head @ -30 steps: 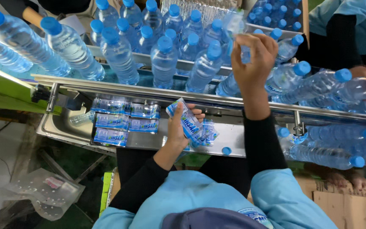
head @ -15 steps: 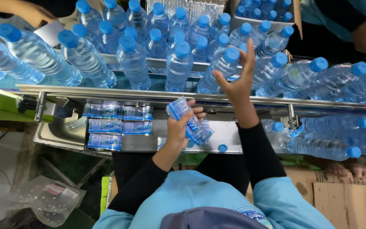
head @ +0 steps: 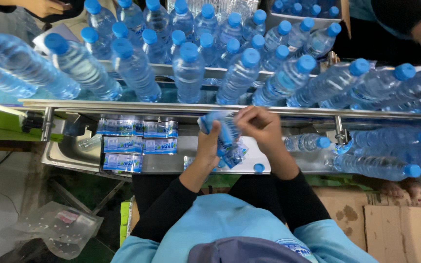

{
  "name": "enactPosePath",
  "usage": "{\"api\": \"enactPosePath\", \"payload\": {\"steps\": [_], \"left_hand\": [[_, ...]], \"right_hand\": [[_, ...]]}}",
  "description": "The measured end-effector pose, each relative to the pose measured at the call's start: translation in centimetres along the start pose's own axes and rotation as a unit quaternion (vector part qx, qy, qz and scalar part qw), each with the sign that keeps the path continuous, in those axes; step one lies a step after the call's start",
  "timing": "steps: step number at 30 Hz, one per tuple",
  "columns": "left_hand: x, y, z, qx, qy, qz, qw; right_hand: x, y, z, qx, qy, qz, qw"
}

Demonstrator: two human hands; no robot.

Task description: The person packs plastic water bottles into shrink-wrap sleeves on a conveyor belt. They pick up bottles from the moving line, insert them into sleeves held in the left hand, and place the filled sleeves onto the belt. The task is performed by hand without tools.

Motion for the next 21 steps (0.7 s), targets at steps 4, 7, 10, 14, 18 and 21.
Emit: {"api": "enactPosePath", "payload": {"steps": [4,7,10,14,18,21], "left_hand": [[1.7,1.9,-1.2,-0.066,-0.06,-0.096,0.991],[2.4,2.1,-1.6,-0.064,-0.066,-0.105,0.99],[4.4,3.1,-2.6,-0.075,-0.069,-0.071,0.992],[4.8,2.4,-2.5,-0.062,-0.054,-0.072,0.994],[4.8,3.0,-3.0,-0.035,-0.073,-0.084,0.993],[4.9,3.4,-2.6,-0.023,-0.05,-0.041,0.998]], "right_hand": [[-1.9,-1.7,5.2,0.0,-0.076,0.047,0.996],[-6.1,0.0,9.4,0.018,-0.203,-0.217,0.954],[-7.9,4.7,11.6,-0.037,-0.329,-0.39,0.859],[-6.0,4.3,10.4,-0.02,-0.333,-0.387,0.86],[0.5,0.1,7.9,0.024,-0.165,-0.329,0.929],[3.0,-2.0,6.3,0.042,-0.13,-0.304,0.943]]}}
Point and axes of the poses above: each hand's wrist, its own z-axis towards the middle knuckle, its own y-axis out of the palm, x = y × z, the point moved 9 cm from there along z, towards the middle knuckle, and after that the axes turned 2 degrees about -z, right-handed, at the moved point
